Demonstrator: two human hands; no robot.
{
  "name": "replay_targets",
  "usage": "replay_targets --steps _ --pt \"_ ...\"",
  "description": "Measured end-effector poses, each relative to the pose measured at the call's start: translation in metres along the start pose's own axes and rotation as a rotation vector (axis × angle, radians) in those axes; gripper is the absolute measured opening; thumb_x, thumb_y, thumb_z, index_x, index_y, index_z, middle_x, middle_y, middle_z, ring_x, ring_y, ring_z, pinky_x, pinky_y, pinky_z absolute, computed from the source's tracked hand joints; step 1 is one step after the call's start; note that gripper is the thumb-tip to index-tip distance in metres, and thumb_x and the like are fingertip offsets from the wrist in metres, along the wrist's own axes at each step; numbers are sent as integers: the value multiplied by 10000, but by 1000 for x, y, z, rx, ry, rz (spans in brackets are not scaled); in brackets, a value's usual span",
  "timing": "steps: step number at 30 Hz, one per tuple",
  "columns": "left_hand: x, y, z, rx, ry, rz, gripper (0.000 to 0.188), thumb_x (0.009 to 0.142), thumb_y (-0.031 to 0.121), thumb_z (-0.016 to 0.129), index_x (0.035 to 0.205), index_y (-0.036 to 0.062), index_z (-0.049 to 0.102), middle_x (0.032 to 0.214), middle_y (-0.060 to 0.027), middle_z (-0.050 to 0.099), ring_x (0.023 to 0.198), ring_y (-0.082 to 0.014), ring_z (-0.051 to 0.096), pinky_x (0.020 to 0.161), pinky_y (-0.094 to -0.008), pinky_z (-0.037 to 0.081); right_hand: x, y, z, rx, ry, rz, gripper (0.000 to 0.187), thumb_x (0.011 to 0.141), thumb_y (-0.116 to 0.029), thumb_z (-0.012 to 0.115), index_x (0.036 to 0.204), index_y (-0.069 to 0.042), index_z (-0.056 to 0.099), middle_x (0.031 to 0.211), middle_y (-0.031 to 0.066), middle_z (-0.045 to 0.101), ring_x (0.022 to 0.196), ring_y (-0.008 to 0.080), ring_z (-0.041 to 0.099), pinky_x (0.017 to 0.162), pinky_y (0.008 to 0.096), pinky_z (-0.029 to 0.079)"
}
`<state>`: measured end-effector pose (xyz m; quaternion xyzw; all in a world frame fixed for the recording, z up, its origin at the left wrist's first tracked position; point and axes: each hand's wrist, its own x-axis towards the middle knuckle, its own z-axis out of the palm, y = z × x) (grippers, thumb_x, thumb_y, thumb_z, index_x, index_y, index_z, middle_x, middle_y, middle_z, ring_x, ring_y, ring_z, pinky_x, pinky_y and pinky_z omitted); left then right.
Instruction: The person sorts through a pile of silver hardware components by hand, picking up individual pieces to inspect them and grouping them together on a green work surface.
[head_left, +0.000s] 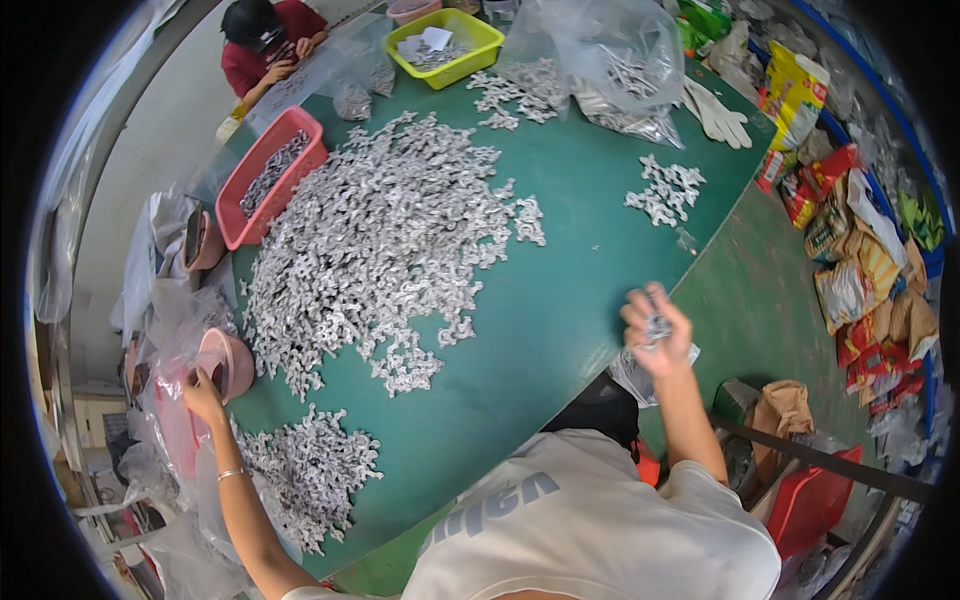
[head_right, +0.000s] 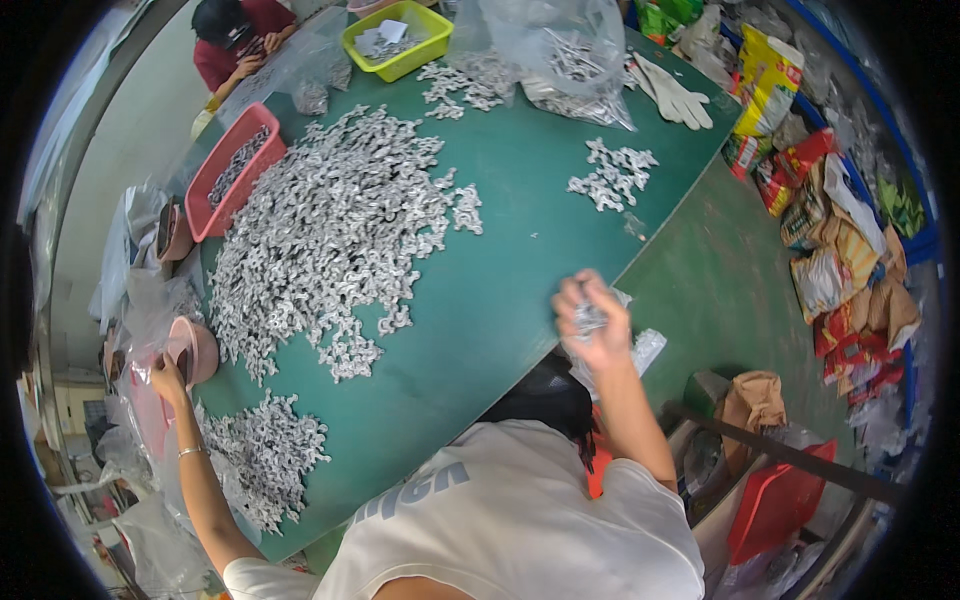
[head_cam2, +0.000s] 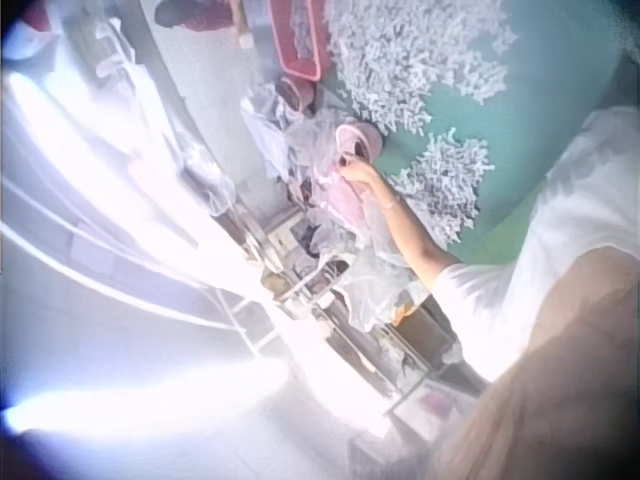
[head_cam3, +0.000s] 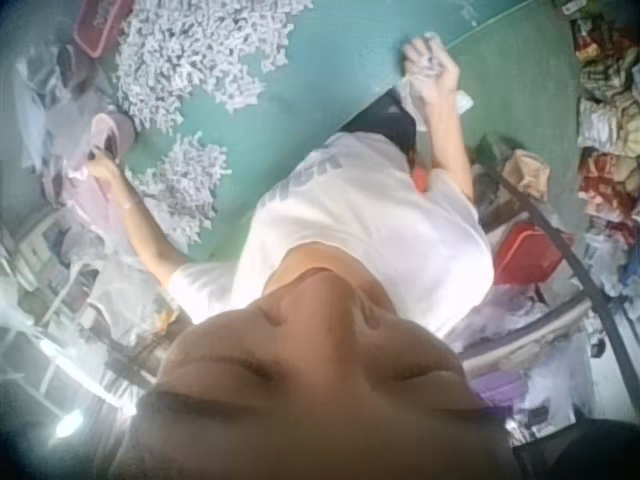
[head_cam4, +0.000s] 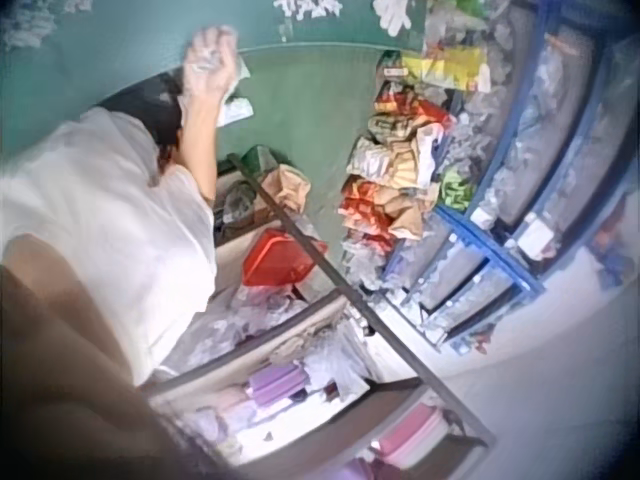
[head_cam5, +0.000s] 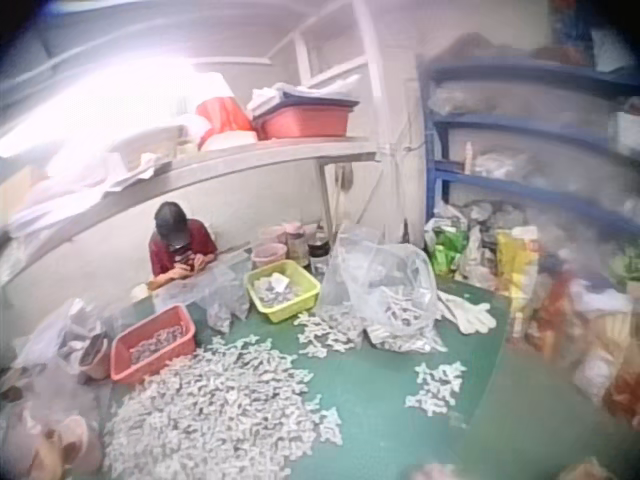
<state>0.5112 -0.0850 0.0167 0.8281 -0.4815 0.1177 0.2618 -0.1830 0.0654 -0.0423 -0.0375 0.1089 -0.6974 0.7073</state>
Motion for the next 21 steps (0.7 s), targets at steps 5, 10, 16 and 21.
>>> replay_targets --steps 5,10,16,21 --pt "-28 36 -16 -195 332 209 360 811 183 565 1064 -70 518 1023 -194 563 940 -270 552 781 -354 455 -37 -64 -90 -172 327 -217 130 839 -133 519 956 -81 495 731 45 468 653 158 488 479 222 464" --pt "-123 134 -57 -592 138 187 300 834 72 518 1110 -41 495 1078 -128 529 993 -203 503 874 -318 390 -57 -47 -217 -429 909 -176 112 791 -128 582 878 -63 555 677 45 532 551 189 541 535 272 516" --pt "-206 230 -70 -687 -199 502 269 748 -17 549 1013 14 527 1051 -116 517 1041 -259 470 911 -338 350 -89 -49 -358 -1927 1156 -238 333 712 -122 592 1014 17 581 901 178 592 879 295 564 816 361 437" --pt "-278 229 -68 -432 -609 459 407 736 60 626 1119 51 489 1239 -171 384 1159 -338 375 983 -384 306 -29 -20 -197 -2111 975 -993 422 695 1 576 1110 8 500 1090 195 471 1011 337 438 892 426 327"
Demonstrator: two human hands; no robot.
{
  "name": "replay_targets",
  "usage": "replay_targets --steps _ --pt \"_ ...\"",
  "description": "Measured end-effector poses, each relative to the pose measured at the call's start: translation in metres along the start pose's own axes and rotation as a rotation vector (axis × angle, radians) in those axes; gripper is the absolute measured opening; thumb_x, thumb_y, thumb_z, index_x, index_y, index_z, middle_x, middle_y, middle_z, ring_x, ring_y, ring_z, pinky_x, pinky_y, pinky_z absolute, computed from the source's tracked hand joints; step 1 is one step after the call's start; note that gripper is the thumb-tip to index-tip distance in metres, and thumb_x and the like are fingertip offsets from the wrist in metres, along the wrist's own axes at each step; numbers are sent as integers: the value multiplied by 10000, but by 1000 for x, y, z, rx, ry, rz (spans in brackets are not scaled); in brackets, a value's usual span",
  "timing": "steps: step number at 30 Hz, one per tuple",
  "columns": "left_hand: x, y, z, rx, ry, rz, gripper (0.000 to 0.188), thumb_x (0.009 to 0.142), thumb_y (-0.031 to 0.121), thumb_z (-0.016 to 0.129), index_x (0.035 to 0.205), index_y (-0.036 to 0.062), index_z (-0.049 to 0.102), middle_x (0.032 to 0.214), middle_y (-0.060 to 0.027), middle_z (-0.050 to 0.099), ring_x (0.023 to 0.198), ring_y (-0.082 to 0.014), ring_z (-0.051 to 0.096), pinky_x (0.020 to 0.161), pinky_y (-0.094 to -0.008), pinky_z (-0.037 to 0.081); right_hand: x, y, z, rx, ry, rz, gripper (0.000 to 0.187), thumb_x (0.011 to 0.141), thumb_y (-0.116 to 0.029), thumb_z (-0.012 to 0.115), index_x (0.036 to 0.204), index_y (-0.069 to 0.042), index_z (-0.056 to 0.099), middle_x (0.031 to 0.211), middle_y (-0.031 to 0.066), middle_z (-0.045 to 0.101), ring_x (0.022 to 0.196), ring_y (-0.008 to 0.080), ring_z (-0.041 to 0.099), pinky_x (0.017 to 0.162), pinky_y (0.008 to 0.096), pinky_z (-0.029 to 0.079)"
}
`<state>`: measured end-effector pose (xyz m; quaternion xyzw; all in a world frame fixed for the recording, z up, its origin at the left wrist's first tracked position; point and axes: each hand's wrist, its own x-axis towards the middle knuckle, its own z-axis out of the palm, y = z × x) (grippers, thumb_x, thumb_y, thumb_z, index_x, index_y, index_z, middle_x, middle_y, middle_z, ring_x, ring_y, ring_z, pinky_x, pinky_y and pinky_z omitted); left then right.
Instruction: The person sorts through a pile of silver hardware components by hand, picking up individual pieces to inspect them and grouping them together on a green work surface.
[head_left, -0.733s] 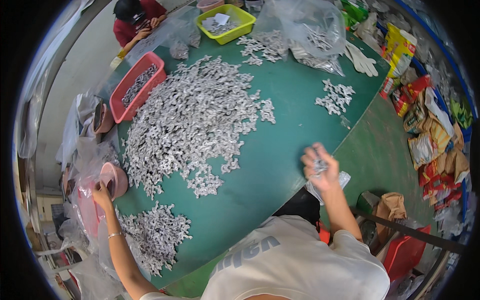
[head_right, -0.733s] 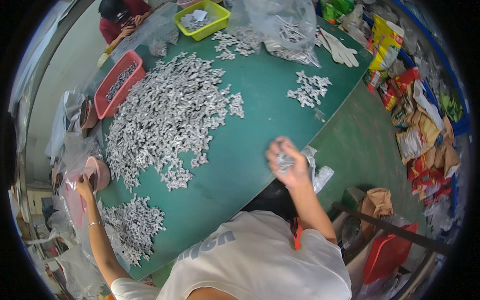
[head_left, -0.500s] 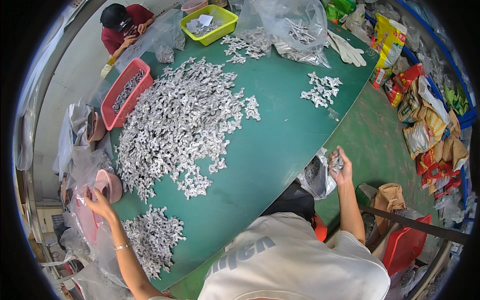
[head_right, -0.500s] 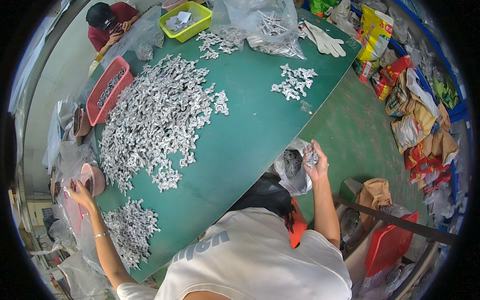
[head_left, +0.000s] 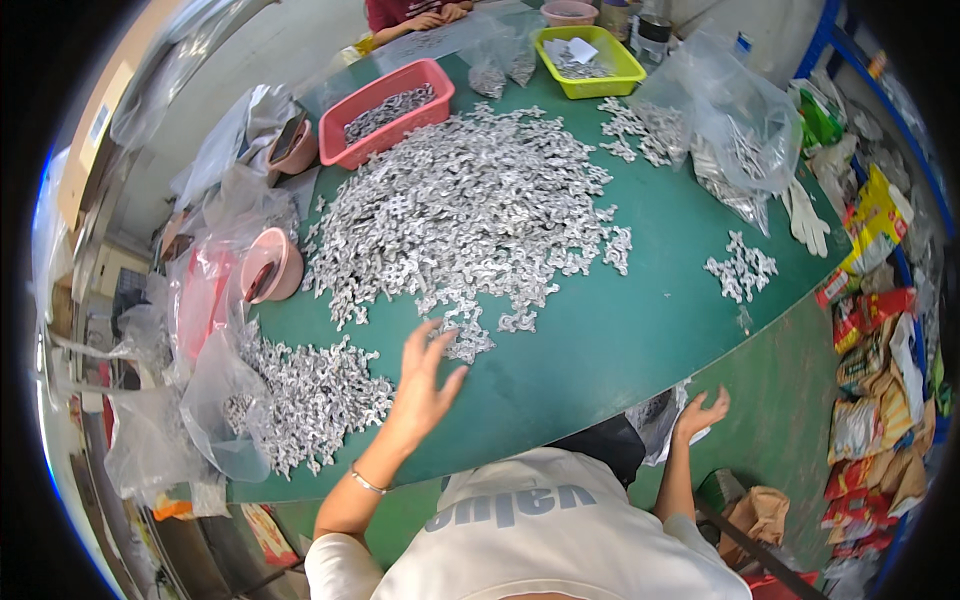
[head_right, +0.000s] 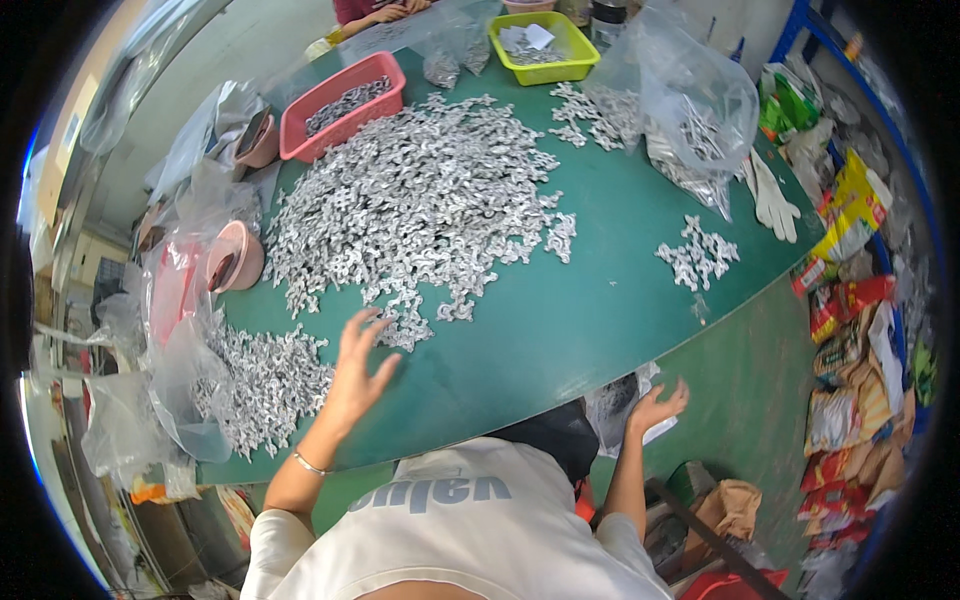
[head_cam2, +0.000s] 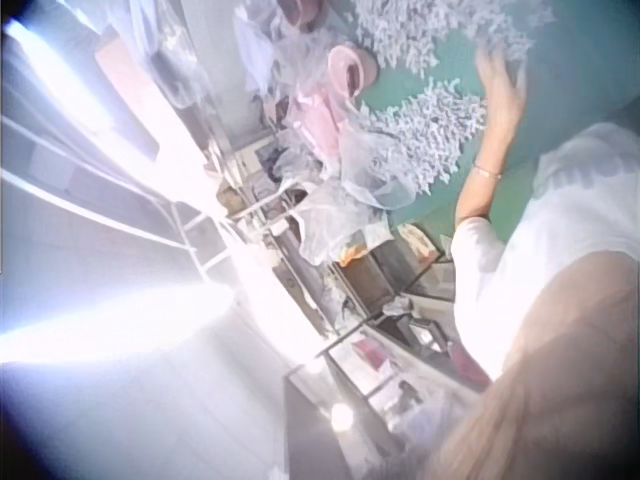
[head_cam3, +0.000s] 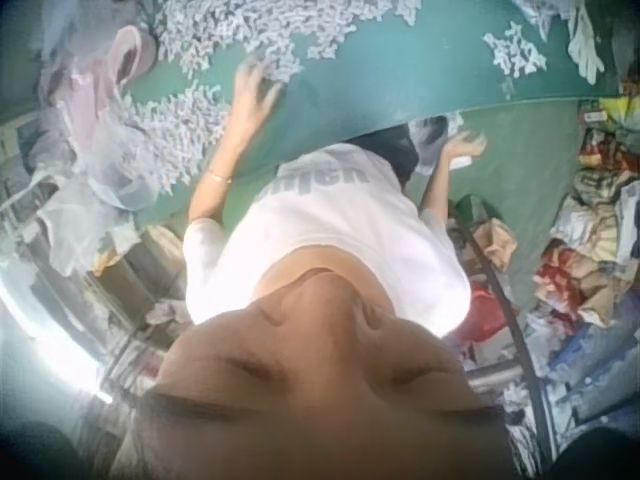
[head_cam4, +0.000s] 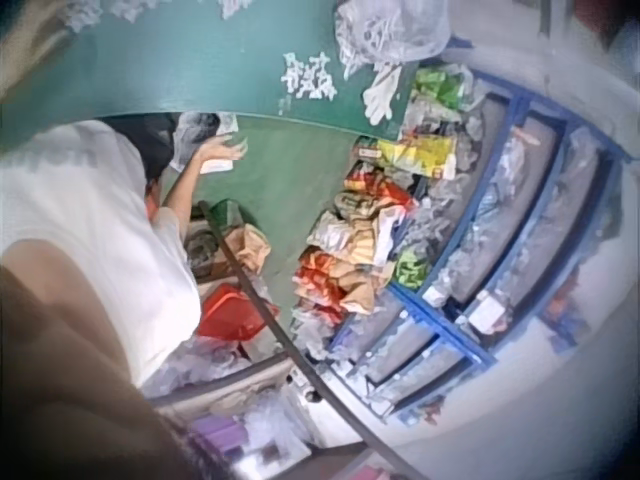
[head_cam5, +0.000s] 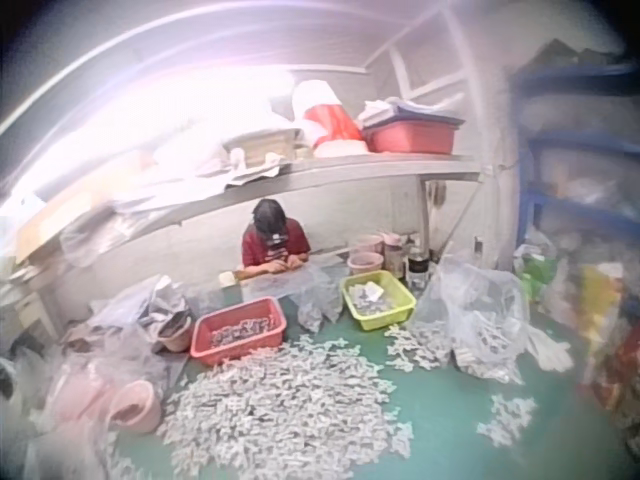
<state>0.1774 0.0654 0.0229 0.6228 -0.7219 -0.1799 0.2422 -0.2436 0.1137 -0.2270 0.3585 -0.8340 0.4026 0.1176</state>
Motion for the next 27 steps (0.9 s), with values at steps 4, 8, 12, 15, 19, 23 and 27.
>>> replay_targets --steps 4,8,12,15,19,23,27 --pt "-4 -9 39 62 -20 -34 449 731 90 642 1150 52 482 1287 -173 341 1205 -372 297 1004 -416 272 63 -176 -69 363 -23 -442 225 744 33 555 967 14 572 947 138 529 859 279 493 774 372 396" --pt "-7 4 54 40 -38 -43 441 738 96 637 1150 45 487 1302 -170 340 1237 -404 237 1013 -437 253 53 -288 -62 559 -691 -804 264 698 -94 653 938 -12 582 919 133 564 866 287 531 770 360 409" --pt "-1 11 55 -239 -45 -37 429 744 65 628 1148 42 487 1322 -173 322 1234 -377 278 1005 -413 276 26 -332 -18 380 -772 -882 281 710 -145 646 950 -27 557 886 115 538 859 280 500 743 367 393" --pt "-1 17 51 -243 9 -10 427 738 40 626 1143 46 492 1317 -174 328 1217 -358 322 995 -393 294 11 -335 3 318 -735 -898 166 723 -132 623 838 -32 556 845 108 532 835 283 501 738 373 398" --pt "-1 19 40 -331 62 -10 427 732 16 622 1139 63 500 1286 -167 374 1185 -358 365 974 -386 321 13 -326 9 493 -700 -805 110 692 -61 640 761 -11 571 791 125 552 759 289 522 674 382 423" --pt "0 22 30 -442 52 -39 424 736 9 614 1140 60 498 1250 -155 415 1138 -347 417 953 -375 344 17 -316 8 673 -802 -500 90 675 27 651 731 17 582 744 110 577 637 204 539 591 309 426" --pt "6 22 30 -449 46 -25 452 743 -6 603 1171 34 463 1225 -151 433 1107 -317 454 926 -359 375 16 -313 2 832 -1016 -5 131 708 59 634 829 24 596 759 48 589 624 53 501 587 203 408"
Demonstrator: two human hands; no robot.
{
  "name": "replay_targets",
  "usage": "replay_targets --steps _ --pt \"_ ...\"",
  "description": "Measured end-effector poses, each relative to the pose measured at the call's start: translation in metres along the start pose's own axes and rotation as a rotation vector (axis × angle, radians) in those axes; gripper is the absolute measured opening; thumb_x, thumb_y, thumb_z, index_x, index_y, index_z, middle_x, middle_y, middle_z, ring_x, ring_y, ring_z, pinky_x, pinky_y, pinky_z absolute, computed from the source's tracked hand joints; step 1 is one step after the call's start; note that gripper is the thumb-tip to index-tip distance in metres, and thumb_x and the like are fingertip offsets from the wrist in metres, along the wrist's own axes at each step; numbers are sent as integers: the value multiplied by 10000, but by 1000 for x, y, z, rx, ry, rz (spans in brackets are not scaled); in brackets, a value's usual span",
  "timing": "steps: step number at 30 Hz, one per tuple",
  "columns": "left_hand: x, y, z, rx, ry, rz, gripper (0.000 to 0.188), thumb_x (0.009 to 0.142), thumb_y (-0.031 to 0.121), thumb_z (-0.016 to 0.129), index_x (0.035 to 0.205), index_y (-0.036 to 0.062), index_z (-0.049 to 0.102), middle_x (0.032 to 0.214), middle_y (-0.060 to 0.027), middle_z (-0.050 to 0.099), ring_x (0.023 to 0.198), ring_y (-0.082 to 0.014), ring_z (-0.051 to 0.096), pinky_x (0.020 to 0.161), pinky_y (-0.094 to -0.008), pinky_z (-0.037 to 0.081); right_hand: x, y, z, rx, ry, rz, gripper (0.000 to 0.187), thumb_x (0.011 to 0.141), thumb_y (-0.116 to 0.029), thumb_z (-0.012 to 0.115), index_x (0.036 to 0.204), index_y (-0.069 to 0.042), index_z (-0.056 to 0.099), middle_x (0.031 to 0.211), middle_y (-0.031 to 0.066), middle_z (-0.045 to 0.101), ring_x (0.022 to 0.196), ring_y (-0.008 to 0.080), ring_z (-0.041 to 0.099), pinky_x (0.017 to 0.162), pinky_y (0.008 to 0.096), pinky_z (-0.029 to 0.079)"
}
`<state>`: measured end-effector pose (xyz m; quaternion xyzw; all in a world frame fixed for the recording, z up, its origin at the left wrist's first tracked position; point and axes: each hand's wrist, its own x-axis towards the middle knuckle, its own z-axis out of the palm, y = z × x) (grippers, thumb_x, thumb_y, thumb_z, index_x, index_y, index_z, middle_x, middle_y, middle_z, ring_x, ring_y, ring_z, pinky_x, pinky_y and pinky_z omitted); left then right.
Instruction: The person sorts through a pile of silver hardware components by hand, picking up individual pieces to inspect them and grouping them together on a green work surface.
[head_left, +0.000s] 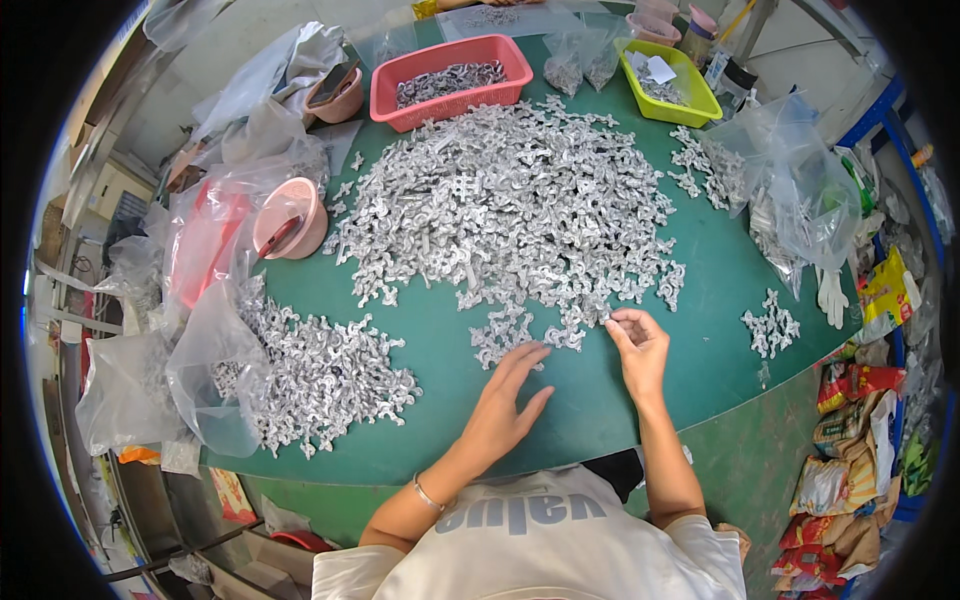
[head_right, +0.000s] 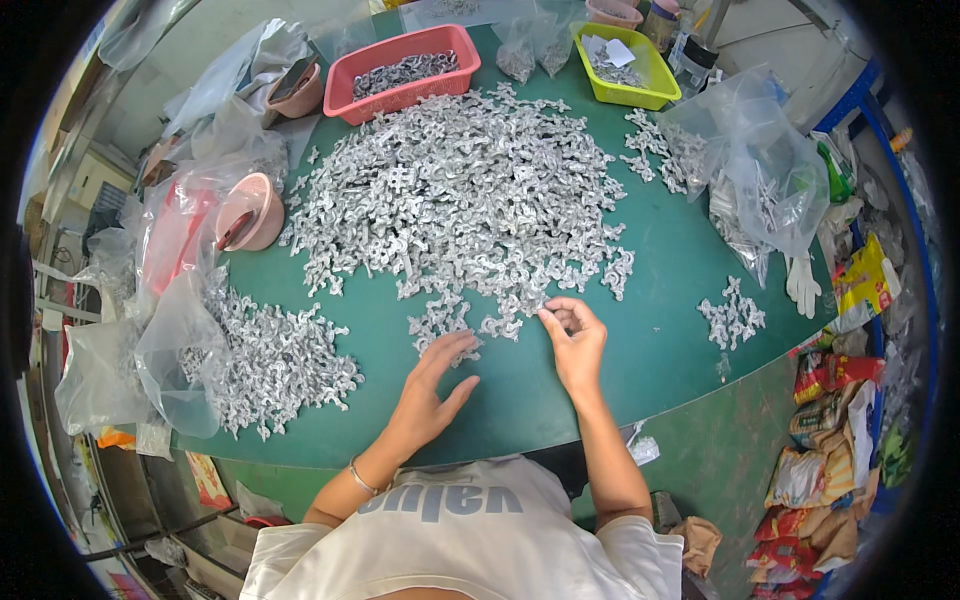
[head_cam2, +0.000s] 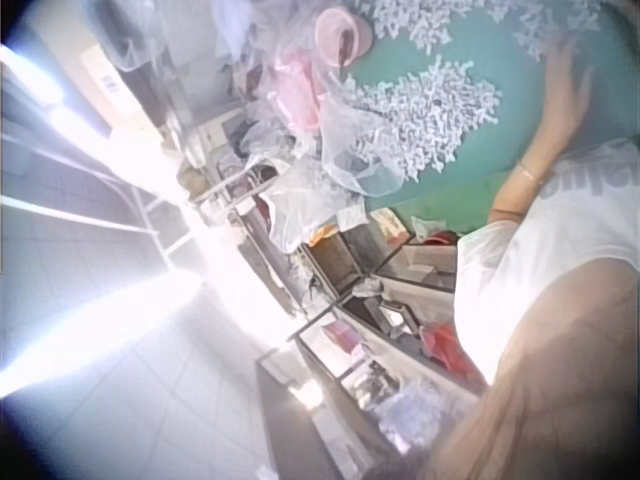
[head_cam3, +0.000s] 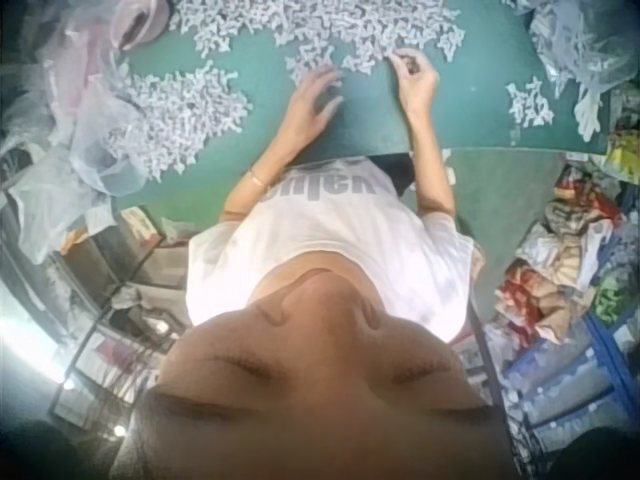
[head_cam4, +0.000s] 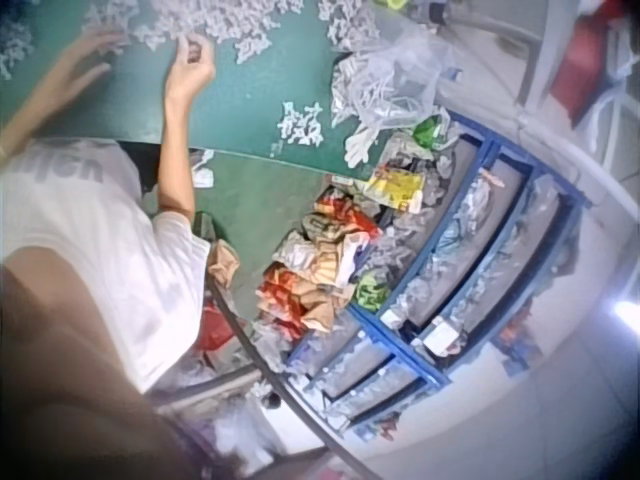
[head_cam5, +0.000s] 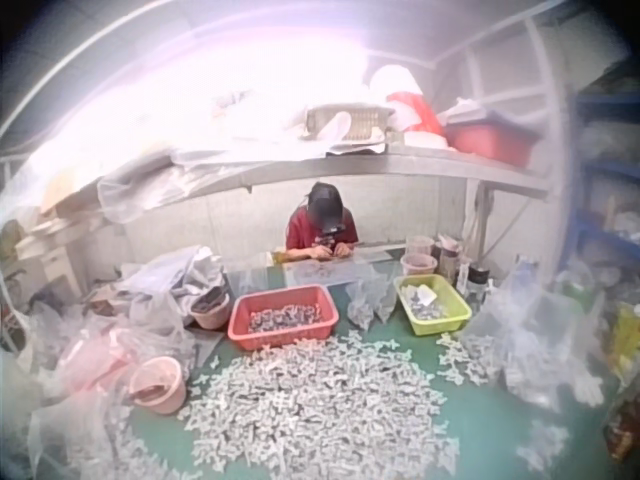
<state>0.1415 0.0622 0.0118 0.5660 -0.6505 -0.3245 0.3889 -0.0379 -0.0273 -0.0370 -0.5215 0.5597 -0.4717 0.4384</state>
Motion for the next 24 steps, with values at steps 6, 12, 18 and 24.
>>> replay_targets --steps 6,12,18,24 --pt "20 15 4 -534 91 -193 457 754 -78 569 1187 0 445 1134 -143 480 1045 -226 498 852 -316 449 -26 -32 4 309 -175 2 249 689 76 643 926 24 586 851 62 597 693 88 508 643 215 429" --pt "21 17 2 -597 85 -22 266 748 -112 567 1010 -68 550 1044 -149 517 960 -189 533 766 -269 494 -40 -66 5 19 -214 -347 251 662 60 663 904 24 608 937 93 578 816 150 530 691 252 434" --pt "18 30 -6 -831 132 -127 219 734 -122 585 949 -90 563 970 -149 560 831 -186 582 734 -272 507 -47 -82 -2 222 -243 -259 182 690 60 634 869 36 614 892 114 582 806 200 541 700 276 434" --pt "10 32 -9 -919 28 -164 136 785 -71 563 921 -84 572 875 -126 597 805 -177 601 725 -263 514 -44 -78 -10 234 -314 -398 94 713 57 623 803 48 600 799 109 591 744 190 530 667 278 411"
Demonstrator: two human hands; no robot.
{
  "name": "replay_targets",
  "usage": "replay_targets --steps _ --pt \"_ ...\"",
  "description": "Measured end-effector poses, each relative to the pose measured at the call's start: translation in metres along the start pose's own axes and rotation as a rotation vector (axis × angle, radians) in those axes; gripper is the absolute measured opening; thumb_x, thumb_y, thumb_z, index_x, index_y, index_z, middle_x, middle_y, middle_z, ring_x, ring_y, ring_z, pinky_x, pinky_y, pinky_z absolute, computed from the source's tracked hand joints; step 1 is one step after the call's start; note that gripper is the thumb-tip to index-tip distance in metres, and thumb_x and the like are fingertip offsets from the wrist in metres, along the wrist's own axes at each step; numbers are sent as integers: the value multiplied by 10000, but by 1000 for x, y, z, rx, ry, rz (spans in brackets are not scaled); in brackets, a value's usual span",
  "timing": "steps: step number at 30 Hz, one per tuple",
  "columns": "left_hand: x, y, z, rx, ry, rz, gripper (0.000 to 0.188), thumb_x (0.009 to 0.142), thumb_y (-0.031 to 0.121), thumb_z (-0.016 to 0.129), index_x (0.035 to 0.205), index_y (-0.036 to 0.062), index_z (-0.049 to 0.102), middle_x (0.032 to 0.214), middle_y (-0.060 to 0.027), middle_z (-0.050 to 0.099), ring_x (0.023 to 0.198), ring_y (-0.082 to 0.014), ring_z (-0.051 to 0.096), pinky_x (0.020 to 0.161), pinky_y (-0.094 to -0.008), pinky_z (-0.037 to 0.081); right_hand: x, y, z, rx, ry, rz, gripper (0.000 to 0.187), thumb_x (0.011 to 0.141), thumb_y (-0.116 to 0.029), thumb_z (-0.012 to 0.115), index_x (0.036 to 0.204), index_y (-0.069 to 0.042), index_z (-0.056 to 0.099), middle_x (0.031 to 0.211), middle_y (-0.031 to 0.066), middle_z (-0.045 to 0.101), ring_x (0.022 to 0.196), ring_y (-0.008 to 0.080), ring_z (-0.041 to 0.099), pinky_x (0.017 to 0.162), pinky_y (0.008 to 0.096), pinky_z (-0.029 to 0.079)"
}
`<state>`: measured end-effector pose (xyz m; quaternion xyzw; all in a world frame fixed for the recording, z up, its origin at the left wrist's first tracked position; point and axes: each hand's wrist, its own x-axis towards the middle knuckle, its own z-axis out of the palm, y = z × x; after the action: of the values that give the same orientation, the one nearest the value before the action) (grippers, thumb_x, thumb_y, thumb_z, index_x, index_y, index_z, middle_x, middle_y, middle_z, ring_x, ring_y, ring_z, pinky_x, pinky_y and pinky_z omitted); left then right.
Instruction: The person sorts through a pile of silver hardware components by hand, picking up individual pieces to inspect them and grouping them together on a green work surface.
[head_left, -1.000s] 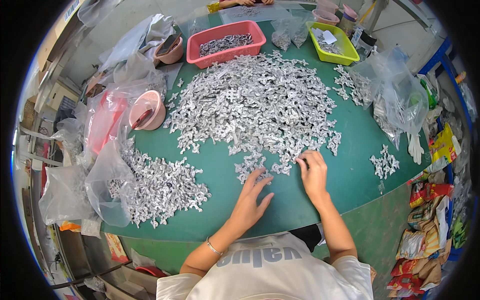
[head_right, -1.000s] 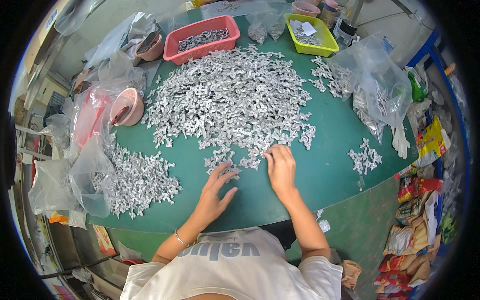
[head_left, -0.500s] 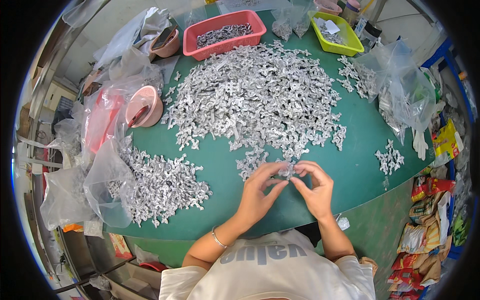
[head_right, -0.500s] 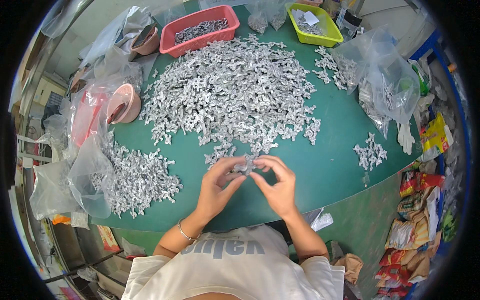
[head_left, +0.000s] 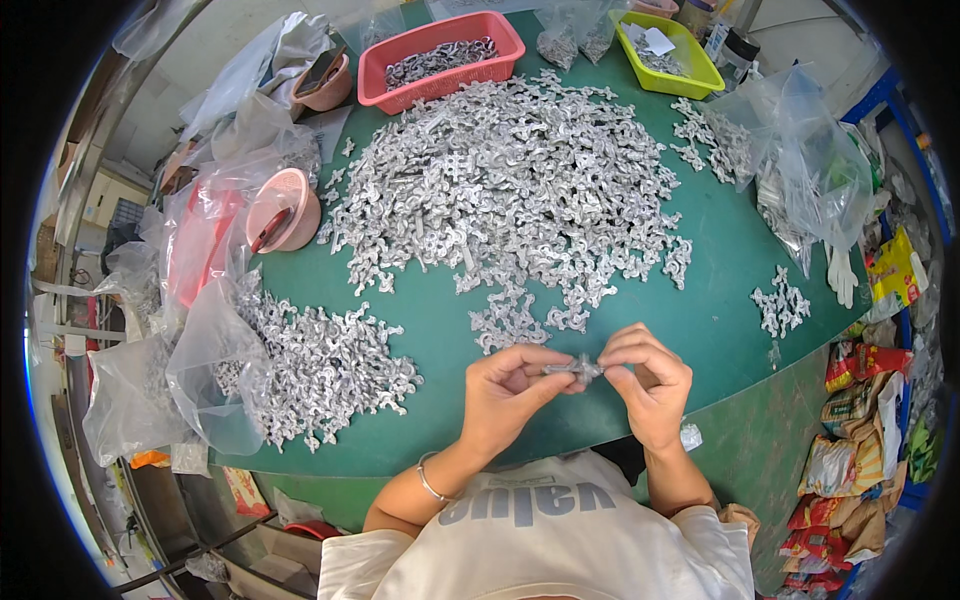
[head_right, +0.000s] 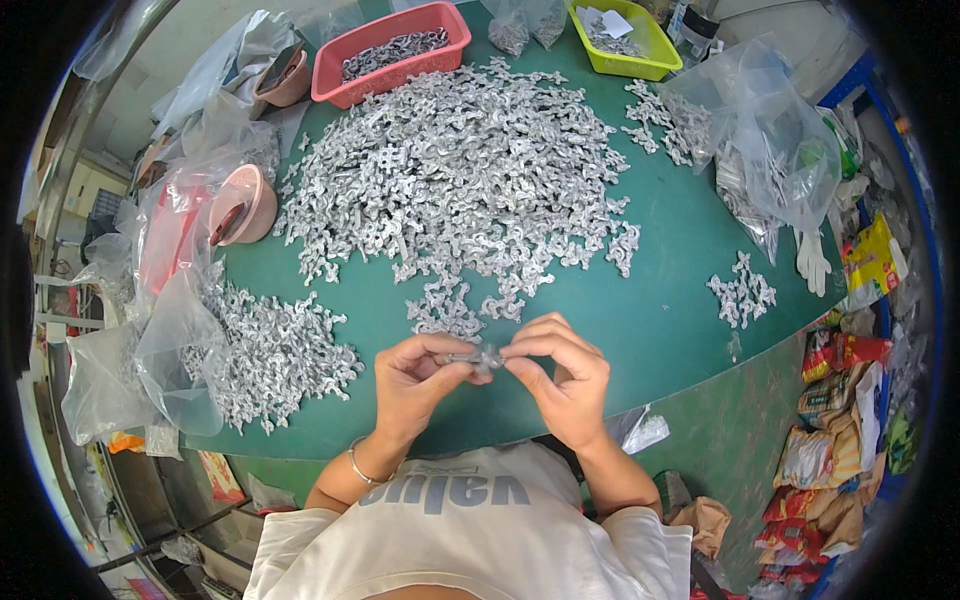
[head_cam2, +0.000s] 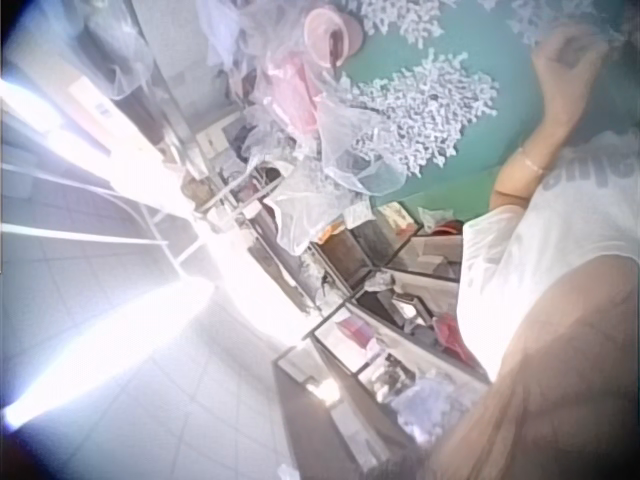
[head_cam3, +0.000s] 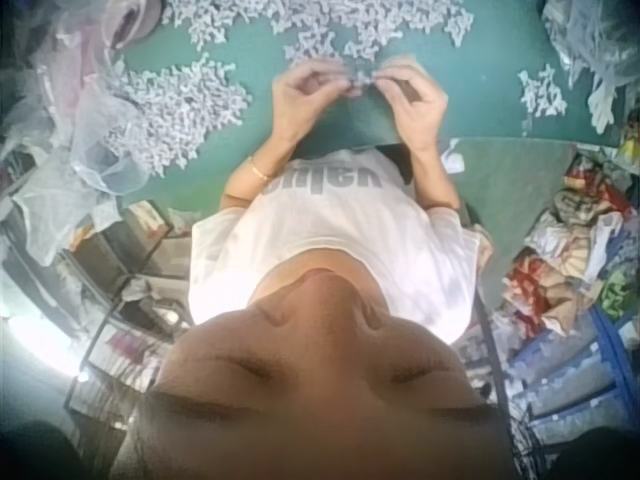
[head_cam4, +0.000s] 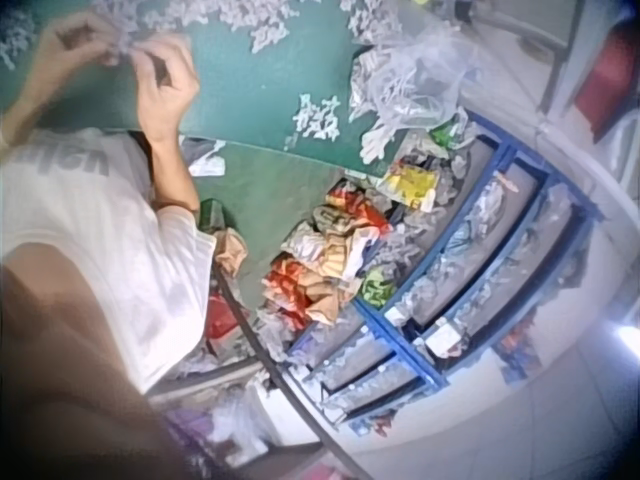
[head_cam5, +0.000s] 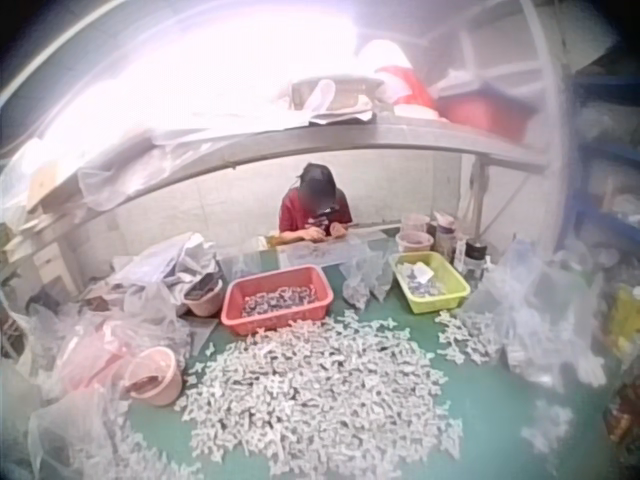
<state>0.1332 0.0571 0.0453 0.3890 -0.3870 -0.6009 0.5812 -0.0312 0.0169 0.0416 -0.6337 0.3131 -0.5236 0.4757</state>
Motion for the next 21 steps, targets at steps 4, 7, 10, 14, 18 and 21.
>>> replay_targets --steps 4,7,10,14,18,21 --pt "-3 6 4 51 3 -80 84 815 -7 562 856 -73 593 744 -104 620 676 -152 610 642 -245 514 -6 -4 8 196 88 130 29 774 31 581 758 44 561 769 98 582 709 160 516 646 269 400" --pt "-3 9 6 83 2 -107 127 838 33 536 784 -73 580 714 -146 602 626 -190 602 586 -281 511 -8 -4 8 360 103 271 73 821 -4 544 759 34 538 770 89 574 708 136 505 643 263 396" --pt "-4 10 5 1 -20 -123 123 846 46 541 820 -61 595 727 -100 617 633 -138 595 586 -240 491 -9 -4 8 482 105 376 89 843 -33 524 772 20 531 781 82 569 718 122 503 654 258 397" --pt "-7 9 6 -7 -13 -139 146 857 67 531 810 -56 595 720 -97 615 630 -140 595 580 -243 489 -6 -9 10 595 117 477 146 853 -101 518 742 -6 509 774 100 563 736 153 501 658 272 388" --pt "-6 11 7 18 -13 -141 181 866 82 515 797 -70 584 720 -131 606 624 -178 599 581 -275 504 -3 -11 10 659 125 555 175 858 -129 514 721 -22 494 755 101 557 748 169 494 651 279 383" --pt "-6 10 7 50 -22 -114 193 869 81 505 793 -81 579 726 -152 602 634 -201 605 584 -290 512 -4 -9 10 664 117 540 179 860 -126 510 713 -27 487 741 95 552 728 166 483 642 279 378"
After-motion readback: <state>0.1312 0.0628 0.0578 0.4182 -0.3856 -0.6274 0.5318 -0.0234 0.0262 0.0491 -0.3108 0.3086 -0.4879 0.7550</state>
